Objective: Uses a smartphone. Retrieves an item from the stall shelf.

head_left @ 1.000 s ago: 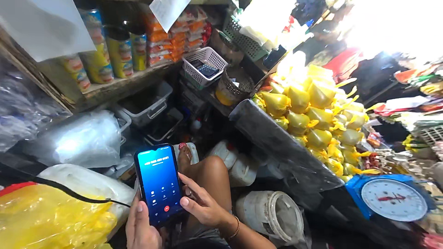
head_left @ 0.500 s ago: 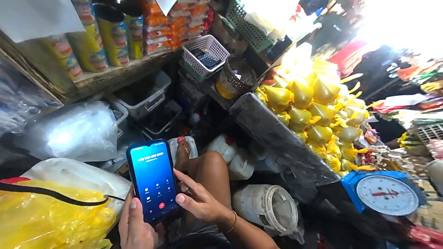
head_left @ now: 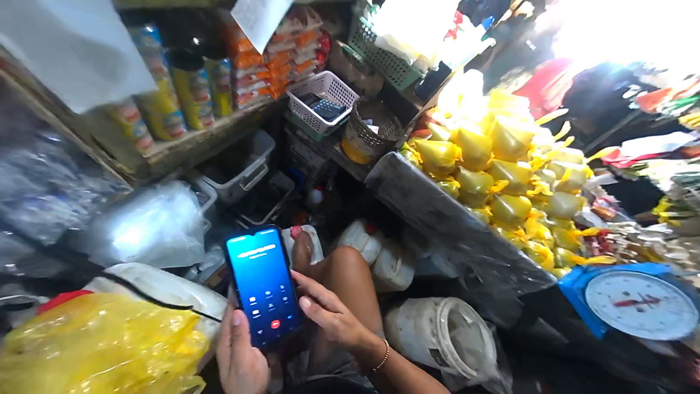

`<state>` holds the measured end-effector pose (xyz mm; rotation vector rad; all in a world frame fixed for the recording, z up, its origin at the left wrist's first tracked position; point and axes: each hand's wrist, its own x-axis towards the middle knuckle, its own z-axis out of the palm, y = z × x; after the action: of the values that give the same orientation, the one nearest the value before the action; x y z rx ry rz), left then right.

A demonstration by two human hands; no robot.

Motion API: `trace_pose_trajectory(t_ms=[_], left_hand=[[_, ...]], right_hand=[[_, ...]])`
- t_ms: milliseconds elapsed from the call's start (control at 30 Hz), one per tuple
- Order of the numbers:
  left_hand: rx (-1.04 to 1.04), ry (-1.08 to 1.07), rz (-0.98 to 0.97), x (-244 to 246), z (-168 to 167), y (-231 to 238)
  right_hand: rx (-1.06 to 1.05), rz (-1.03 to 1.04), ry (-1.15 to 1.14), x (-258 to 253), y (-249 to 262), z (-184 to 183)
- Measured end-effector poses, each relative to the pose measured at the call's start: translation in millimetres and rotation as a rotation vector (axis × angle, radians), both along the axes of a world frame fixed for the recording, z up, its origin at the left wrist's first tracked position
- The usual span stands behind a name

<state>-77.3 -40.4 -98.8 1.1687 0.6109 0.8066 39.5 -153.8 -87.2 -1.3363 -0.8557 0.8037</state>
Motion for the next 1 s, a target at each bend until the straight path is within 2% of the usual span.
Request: trace_pose_trajectory(t_ms=[167, 333, 500, 633, 733, 867, 1000], left_hand=[[0.049, -0.043, -0.044, 9.9, 14.8, -0.4], [0.141, -0.070, -0.048, 20.1, 12.9, 8.2], [0.195, -0.027, -0.067, 69.3, 13.0, -4.0], [0.215, 0.042, -0.208, 144.9, 7.6, -36.6], [0.089, 0.102, -0.326, 223.0, 10.9, -75.3], [-0.006, 0.151, -0.515, 336.3, 12.3, -117.3], [-0.006, 0.252, -0.539, 442.3, 16.4, -135.8]], right_hand=[[0.017, -0.037, 0.166, 6.2, -1.5, 8.4], [0.144, 0.081, 0.209, 26.3, 10.9, 7.0], [0.161, 0.041, 0.171, 71.5, -2.6, 3.8], [0.199, -0.087, 0.227, 137.0, -49.3, -13.3], [0.203, -0.223, 0.243, 204.3, -98.4, -25.4], [0.080, -0.423, 0.260, 290.6, -158.1, -17.1], [-0.015, -0.502, 0.209, 362.6, -196.2, -10.9]])
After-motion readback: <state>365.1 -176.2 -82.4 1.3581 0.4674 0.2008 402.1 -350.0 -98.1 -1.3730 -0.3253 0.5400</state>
